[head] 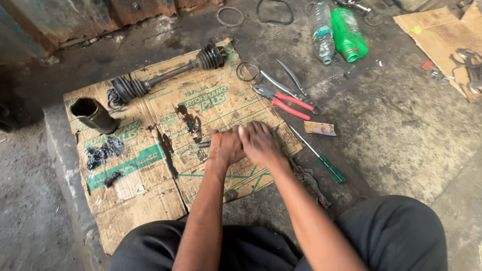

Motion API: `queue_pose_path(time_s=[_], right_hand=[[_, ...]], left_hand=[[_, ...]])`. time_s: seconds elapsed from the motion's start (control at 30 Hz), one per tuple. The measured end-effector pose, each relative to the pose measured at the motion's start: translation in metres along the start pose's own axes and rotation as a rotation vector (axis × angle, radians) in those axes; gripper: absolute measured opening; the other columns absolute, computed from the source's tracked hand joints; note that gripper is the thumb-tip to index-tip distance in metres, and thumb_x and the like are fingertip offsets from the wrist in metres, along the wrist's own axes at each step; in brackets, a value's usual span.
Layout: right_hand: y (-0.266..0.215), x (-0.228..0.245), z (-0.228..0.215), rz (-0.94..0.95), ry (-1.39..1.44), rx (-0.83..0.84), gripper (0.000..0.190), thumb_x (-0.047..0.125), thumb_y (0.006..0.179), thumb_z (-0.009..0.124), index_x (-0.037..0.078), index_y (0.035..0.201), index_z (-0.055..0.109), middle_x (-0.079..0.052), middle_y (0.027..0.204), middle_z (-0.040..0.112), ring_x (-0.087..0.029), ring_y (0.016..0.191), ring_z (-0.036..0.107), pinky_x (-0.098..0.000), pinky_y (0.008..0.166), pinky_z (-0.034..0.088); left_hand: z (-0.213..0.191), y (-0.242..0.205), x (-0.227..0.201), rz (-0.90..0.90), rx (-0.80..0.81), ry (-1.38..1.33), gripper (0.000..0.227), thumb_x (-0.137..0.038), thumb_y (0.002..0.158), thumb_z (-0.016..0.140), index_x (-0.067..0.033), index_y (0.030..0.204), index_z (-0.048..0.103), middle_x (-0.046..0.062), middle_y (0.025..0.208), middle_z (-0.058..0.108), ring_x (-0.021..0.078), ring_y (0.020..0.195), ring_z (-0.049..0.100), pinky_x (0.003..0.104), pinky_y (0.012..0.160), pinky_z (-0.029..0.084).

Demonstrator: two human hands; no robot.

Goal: The person polishes a small cylindrical metal component by rubbing it with a red abrasive sheet and rotating it with their hands on a piece of cardboard.

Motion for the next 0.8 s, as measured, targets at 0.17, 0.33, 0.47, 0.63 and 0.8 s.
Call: queue_pose_path(time_s=[0.17, 0.33, 0.47, 0.63, 0.8], right_hand=[[0.021, -0.002, 0.006, -0.016, -0.038, -0.005, 0.073, 0.05, 0.11, 0.012, -0.002, 0.147, 0.046, -0.022, 0.157, 0.042, -0.038, 0.15, 0.033, -0.0496, 0.126, 0.023], [-0.044, 0.002, 0.016, -0.156, -0.054, -0.258, 0.075, 0.051, 0.11, 0.014, -0.007, 0.151, 0.038, -0.026, 0.16, 0.033, -0.042, 0.15, 0.024, -0.0514, 0.12, 0.018], [0.01, 0.006, -0.006, 0.088, 0.012, 0.147, 0.074, 0.052, 0.108, 0.01, 0.003, 0.15, 0.046, -0.018, 0.16, 0.043, -0.034, 0.149, 0.035, -0.0452, 0.127, 0.024], [-0.007, 0.008, -0.006, -0.031, 0.059, -0.012, 0.067, 0.047, 0.107, 0.024, -0.003, 0.15, 0.037, -0.019, 0.161, 0.034, -0.035, 0.15, 0.029, -0.0466, 0.122, 0.023], [-0.065, 0.002, -0.029, -0.293, -0.039, -0.22, 0.067, 0.012, 0.081, 0.061, -0.004, 0.144, 0.046, -0.02, 0.156, 0.043, -0.037, 0.146, 0.04, -0.0417, 0.12, 0.034]], left_hand=[[-0.014, 0.0, -0.002, -0.056, 0.158, -0.017, 0.051, -0.04, 0.09, 0.059, -0.0065, 0.128, 0.052, 0.017, 0.089, 0.077, 0.0302, 0.086, 0.075, 0.051, 0.096, 0.047], [-0.002, 0.002, 0.004, 0.005, 0.067, 0.008, 0.047, -0.034, 0.082, 0.065, -0.0048, 0.117, 0.057, 0.018, 0.089, 0.076, 0.0321, 0.086, 0.074, 0.05, 0.096, 0.048], [0.003, 0.008, 0.004, 0.008, 0.101, 0.013, 0.039, -0.033, 0.084, 0.062, -0.0073, 0.112, 0.062, 0.017, 0.092, 0.076, 0.0303, 0.088, 0.074, 0.05, 0.096, 0.048], [0.007, 0.005, 0.004, -0.012, 0.134, -0.026, 0.047, -0.042, 0.086, 0.063, -0.0051, 0.116, 0.06, 0.02, 0.097, 0.075, 0.0322, 0.093, 0.074, 0.047, 0.088, 0.054], [-0.002, 0.002, -0.002, -0.001, 0.11, 0.069, 0.076, -0.06, 0.081, 0.07, -0.0025, 0.127, 0.052, 0.02, 0.102, 0.075, 0.0351, 0.098, 0.073, 0.046, 0.09, 0.053]])
Point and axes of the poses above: each hand's wrist, its own y-axis towards the middle knuckle, its own z-axis out of the palm, x = y × z, the point moved 6 cm from there along y, towards the middle knuckle
